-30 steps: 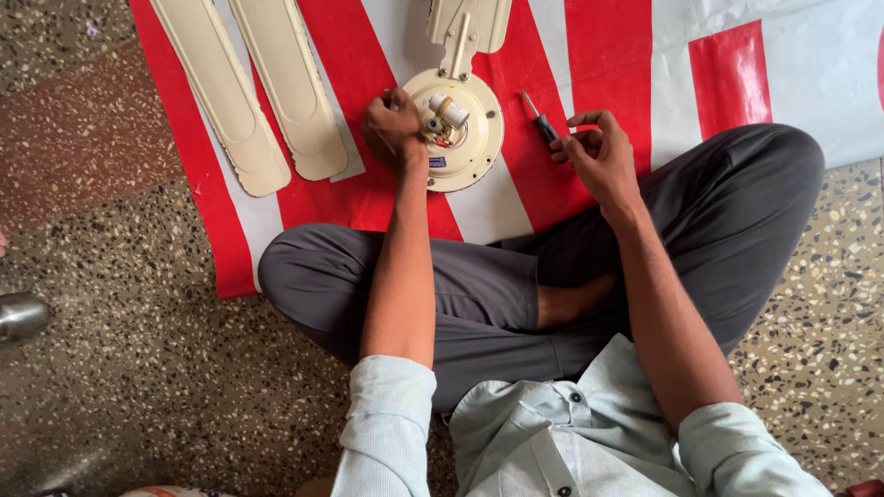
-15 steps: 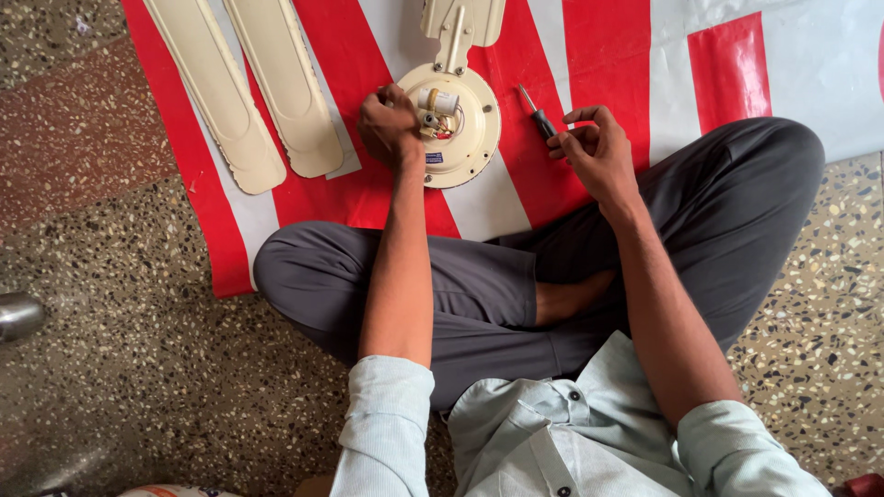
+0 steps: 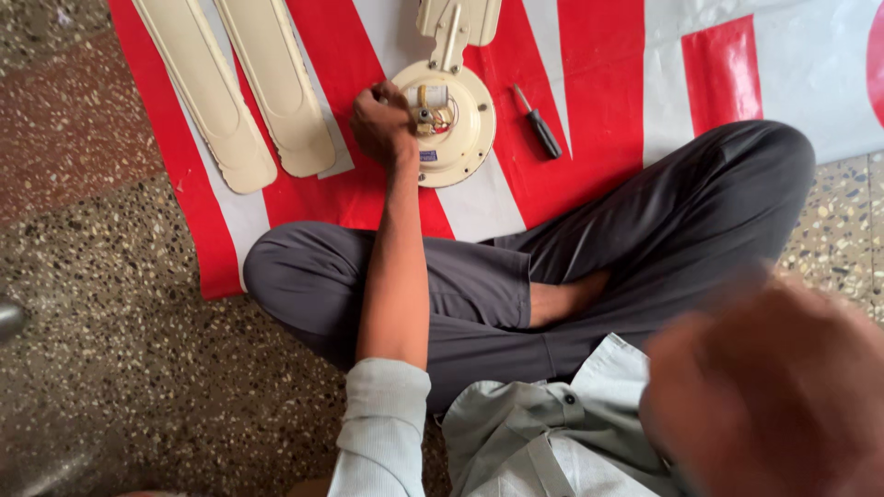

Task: The person sits on the floor and assembles an electric fan by attaching blades to the central motor housing. They use a screwdriver to tighten the screws securing each blade to the hub.

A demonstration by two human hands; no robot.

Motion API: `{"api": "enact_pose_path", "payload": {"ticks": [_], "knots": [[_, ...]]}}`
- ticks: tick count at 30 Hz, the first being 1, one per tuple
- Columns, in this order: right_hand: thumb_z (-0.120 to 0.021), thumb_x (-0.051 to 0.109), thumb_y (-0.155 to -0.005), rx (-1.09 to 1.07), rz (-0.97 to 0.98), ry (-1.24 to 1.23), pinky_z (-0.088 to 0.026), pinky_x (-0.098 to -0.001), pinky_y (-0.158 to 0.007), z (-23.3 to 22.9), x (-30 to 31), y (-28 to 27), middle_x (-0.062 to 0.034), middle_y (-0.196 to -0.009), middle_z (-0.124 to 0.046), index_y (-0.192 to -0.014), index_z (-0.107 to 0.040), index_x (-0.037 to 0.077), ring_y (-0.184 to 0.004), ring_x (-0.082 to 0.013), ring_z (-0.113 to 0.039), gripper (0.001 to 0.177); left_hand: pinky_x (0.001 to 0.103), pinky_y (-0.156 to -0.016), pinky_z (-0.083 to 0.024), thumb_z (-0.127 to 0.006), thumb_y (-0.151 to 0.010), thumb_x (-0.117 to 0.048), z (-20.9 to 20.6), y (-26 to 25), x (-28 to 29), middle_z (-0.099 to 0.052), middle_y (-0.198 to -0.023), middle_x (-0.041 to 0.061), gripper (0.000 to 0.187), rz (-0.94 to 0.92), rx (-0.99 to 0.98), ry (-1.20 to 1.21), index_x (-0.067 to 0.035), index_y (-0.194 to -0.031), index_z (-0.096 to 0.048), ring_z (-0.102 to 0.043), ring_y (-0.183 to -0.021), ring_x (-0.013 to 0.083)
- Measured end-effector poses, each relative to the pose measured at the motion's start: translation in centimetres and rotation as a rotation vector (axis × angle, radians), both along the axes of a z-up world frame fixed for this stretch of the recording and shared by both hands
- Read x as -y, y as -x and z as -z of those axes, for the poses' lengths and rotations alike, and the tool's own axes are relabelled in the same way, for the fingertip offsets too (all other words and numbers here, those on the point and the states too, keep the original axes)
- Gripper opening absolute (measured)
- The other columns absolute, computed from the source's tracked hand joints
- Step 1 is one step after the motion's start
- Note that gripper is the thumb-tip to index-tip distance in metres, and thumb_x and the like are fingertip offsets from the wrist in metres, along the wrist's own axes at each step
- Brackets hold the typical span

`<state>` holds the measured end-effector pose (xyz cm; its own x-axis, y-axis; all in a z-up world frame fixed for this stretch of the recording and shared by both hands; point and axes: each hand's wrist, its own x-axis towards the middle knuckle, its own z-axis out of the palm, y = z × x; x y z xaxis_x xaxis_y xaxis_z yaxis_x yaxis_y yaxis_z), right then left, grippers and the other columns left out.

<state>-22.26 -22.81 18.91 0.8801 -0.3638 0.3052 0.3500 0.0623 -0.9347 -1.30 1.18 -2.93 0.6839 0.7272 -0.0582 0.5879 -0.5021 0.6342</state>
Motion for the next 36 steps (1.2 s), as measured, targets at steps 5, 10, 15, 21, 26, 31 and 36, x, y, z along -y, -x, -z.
{"api": "enact_pose_path", "payload": {"ticks": [5, 10, 15, 21, 26, 31, 36], "knots": [[-0.054, 0.024, -0.114, -0.027, -0.075, 0.011, -0.056, -0.0296, -0.069, -0.1, -0.1, -0.1, -0.0128, -0.086, -0.065, -0.113, -0.055, 0.001, -0.073, -0.0187, -0.067, 0.023, 0.051, -0.06, -0.055, -0.058, -0.087, -0.034, 0.3, -0.2, -0.3, -0.075, -0.079, 0.018, 0.032, 0.013, 0.037, -0.071, -0.008, -0.078, -0.073, -0.074, -0.07, 0.0365], [-0.053, 0.026, -0.115, -0.071, -0.139, 0.024, -0.055, -0.0308, -0.068, 1.0, -0.6, -0.2, -0.013, -0.084, -0.063, -0.11, -0.055, 0.0, -0.071, -0.0199, -0.066, 0.026, 0.054, -0.065, -0.054, -0.058, -0.088, -0.033, 0.9, 0.0, 0.0, -0.074, -0.081, 0.021, 0.033, -0.021, 0.109, -0.157, -0.006, -0.077, -0.074, -0.072, -0.075, 0.0421], [-0.051, 0.028, -0.116, -0.093, -0.177, 0.034, -0.054, -0.0321, -0.066, 0.8, -0.4, 0.6, -0.0131, -0.081, -0.061, -0.107, -0.055, 0.0, -0.069, -0.0212, -0.064, 0.03, 0.053, -0.066, -0.054, -0.058, -0.087, -0.033, 0.7, 0.4, 0.4, -0.075, -0.082, 0.021, 0.032, -0.054, 0.095, -0.056, -0.006, -0.081, -0.074, -0.072, -0.076, 0.0413], [-0.05, 0.031, -0.116, -0.117, -0.243, 0.036, -0.052, -0.0336, -0.064, 1.1, 0.2, 1.1, -0.0133, -0.078, -0.059, -0.103, -0.056, -0.001, -0.067, -0.0227, -0.062, 0.035, 0.051, -0.066, -0.056, -0.057, -0.087, -0.035, 1.3, 0.5, 0.0, -0.076, -0.081, 0.018, 0.033, -0.06, 0.052, 0.028, -0.007, -0.081, -0.074, -0.074, -0.074, 0.0368], [-0.048, 0.034, -0.117, -0.16, -0.208, 0.049, -0.051, -0.0349, -0.062, 1.3, 1.2, 2.3, -0.0135, -0.075, -0.058, -0.1, -0.056, -0.002, -0.065, -0.024, -0.06, 0.04, 0.051, -0.065, -0.056, -0.059, -0.087, -0.034, 2.6, 1.0, -0.3, -0.076, -0.08, 0.017, 0.031, -0.052, 0.079, -0.038, -0.007, -0.08, -0.073, -0.074, -0.073, 0.0359], [-0.047, 0.036, -0.118, -0.197, -0.085, 0.101, -0.05, -0.0361, -0.061, 0.9, 4.0, 3.9, -0.0137, -0.073, -0.056, -0.097, -0.056, -0.002, -0.063, -0.0252, -0.059, 0.044, 0.05, -0.063, -0.056, -0.06, -0.086, -0.033, 2.8, 0.9, -0.2, -0.076, -0.079, 0.015, 0.03, -0.04, 0.112, 0.078, -0.007, -0.079, -0.073, -0.075, -0.07, 0.0337], [-0.045, 0.038, -0.118, -0.25, -0.133, 0.115, -0.049, -0.0374, -0.059, 1.8, 4.8, 3.7, -0.0138, -0.07, -0.054, -0.094, -0.056, -0.003, -0.061, -0.0265, -0.057, 0.049, 0.052, -0.064, -0.056, -0.057, -0.09, -0.035, 3.3, 0.8, -0.2, -0.076, -0.08, 0.016, 0.034, -0.123, 0.028, 0.047, -0.008, -0.08, -0.073, -0.074, -0.07, 0.0353]]}}
